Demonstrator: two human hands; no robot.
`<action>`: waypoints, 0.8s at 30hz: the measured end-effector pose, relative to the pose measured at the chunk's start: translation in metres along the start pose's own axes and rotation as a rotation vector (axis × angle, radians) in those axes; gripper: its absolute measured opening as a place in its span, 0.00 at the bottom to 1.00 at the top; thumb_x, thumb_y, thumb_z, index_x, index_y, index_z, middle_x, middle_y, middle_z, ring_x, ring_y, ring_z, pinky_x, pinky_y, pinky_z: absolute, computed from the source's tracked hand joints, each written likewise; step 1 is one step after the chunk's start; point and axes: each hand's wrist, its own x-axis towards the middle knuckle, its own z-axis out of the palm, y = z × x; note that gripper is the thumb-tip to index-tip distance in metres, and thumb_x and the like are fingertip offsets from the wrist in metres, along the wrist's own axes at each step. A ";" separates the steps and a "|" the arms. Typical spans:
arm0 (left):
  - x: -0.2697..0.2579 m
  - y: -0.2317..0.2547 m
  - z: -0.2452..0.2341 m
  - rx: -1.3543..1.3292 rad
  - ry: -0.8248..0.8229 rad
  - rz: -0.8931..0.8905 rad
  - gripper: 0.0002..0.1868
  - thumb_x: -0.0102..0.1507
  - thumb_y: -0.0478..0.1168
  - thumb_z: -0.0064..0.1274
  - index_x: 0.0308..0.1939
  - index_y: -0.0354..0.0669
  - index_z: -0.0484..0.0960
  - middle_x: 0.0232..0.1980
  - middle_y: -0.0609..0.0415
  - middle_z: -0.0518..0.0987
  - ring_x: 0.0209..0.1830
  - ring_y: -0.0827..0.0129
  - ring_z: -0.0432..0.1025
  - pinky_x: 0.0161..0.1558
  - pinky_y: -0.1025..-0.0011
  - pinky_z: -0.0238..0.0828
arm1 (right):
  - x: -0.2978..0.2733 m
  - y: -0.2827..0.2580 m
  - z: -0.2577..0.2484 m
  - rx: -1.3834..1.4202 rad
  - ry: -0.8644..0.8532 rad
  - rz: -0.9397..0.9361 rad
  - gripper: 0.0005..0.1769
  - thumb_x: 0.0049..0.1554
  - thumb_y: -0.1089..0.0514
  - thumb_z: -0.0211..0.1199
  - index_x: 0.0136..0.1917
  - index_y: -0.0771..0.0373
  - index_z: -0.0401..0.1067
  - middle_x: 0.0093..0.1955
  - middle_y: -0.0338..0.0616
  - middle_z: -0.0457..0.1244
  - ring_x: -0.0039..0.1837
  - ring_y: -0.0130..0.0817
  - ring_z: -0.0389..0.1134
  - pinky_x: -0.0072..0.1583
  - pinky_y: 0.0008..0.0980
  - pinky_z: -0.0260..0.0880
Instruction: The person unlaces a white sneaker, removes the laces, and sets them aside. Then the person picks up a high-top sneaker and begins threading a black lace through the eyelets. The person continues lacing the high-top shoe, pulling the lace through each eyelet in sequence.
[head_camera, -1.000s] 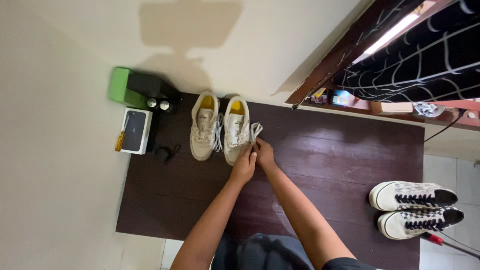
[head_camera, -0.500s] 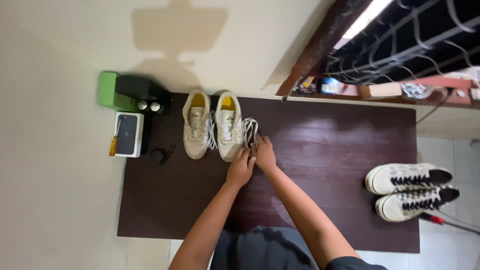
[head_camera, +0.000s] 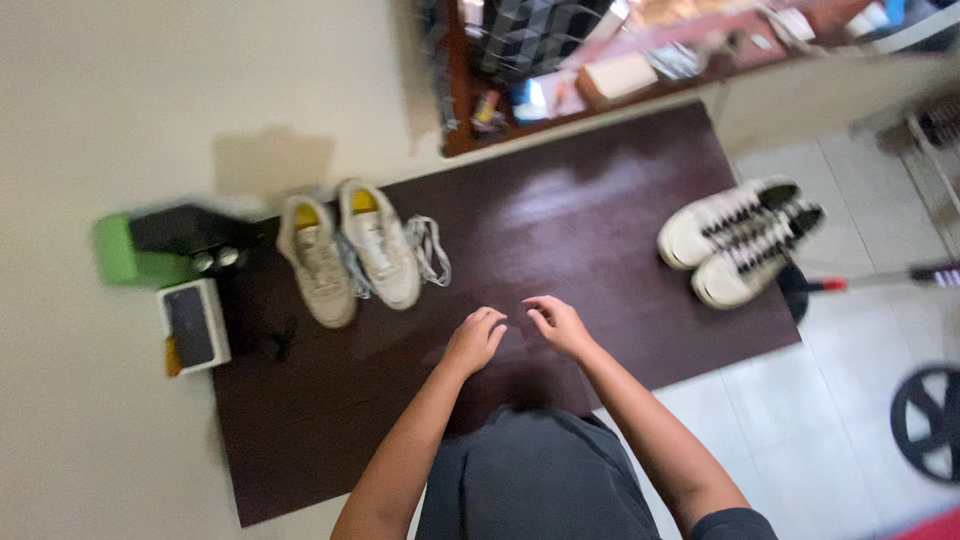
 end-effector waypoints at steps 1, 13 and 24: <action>0.000 0.007 0.008 0.004 -0.030 0.024 0.13 0.66 0.42 0.52 0.51 0.41 0.81 0.55 0.48 0.79 0.56 0.50 0.73 0.56 0.58 0.71 | -0.013 0.010 -0.010 0.032 0.031 0.025 0.16 0.61 0.57 0.61 0.62 0.62 0.74 0.55 0.45 0.71 0.54 0.29 0.72 0.55 0.31 0.73; 0.061 0.104 0.098 0.069 -0.281 0.310 0.11 0.66 0.43 0.53 0.50 0.44 0.81 0.54 0.51 0.79 0.56 0.54 0.73 0.55 0.58 0.72 | -0.130 0.068 -0.121 0.168 0.386 0.181 0.17 0.62 0.59 0.59 0.63 0.63 0.74 0.50 0.44 0.73 0.51 0.27 0.74 0.53 0.27 0.72; 0.175 0.185 0.172 0.095 -0.293 0.331 0.11 0.66 0.43 0.53 0.50 0.44 0.82 0.56 0.51 0.79 0.58 0.54 0.73 0.57 0.58 0.71 | -0.105 0.104 -0.250 0.103 0.487 0.110 0.17 0.61 0.56 0.62 0.61 0.63 0.75 0.50 0.44 0.72 0.48 0.30 0.73 0.51 0.30 0.73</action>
